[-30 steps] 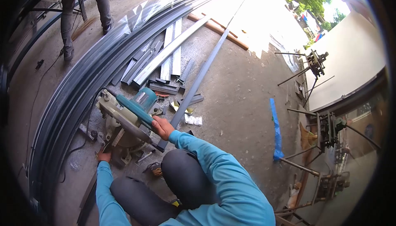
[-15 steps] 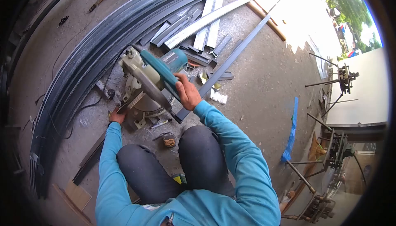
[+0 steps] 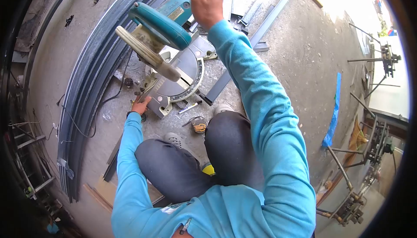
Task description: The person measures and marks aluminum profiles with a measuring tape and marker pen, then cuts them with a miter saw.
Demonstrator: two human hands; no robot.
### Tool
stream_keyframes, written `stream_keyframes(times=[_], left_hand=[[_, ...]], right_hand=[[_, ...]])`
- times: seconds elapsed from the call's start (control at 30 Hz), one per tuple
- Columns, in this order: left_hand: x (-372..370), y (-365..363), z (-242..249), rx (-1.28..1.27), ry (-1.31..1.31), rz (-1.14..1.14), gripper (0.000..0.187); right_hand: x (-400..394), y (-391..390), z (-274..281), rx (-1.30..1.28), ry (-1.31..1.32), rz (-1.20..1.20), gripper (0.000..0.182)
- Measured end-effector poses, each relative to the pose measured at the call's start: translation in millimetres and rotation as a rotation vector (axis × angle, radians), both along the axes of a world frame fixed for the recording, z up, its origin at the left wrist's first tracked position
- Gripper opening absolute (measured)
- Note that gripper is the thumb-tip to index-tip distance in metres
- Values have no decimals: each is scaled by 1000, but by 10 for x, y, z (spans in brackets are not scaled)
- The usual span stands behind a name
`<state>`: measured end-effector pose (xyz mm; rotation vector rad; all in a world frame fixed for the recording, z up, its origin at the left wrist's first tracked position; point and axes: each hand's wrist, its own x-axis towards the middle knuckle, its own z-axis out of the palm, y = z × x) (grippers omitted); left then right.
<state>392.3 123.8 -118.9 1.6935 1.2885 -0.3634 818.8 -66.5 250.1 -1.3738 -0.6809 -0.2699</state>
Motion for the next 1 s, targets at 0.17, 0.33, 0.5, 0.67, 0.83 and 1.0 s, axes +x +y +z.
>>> stream_keyframes(times=[0.17,0.33,0.5,0.67,0.83,1.0], left_hand=[[-28,-12,15,40,10,20,92],[130,-179,440,-67,-56,74,81],[-12,-148,212,84,53,90,89],[111,-229,517,167,99,-44,86],[213,-376,807,314,196,-75,97],[99,-414,710,389,144,-40,90]], right_hand=[[-25,-788,-2298,-695,295,98,21],[-526,-673,-2888,-950,-147,603,37],[-556,-275,-3422,-1080,-439,575,23],[-659,-171,-3141,-1118,-367,605,33],[-705,-274,-2991,-1165,-428,630,15],[-759,-1081,-3109,-1152,-181,565,23]])
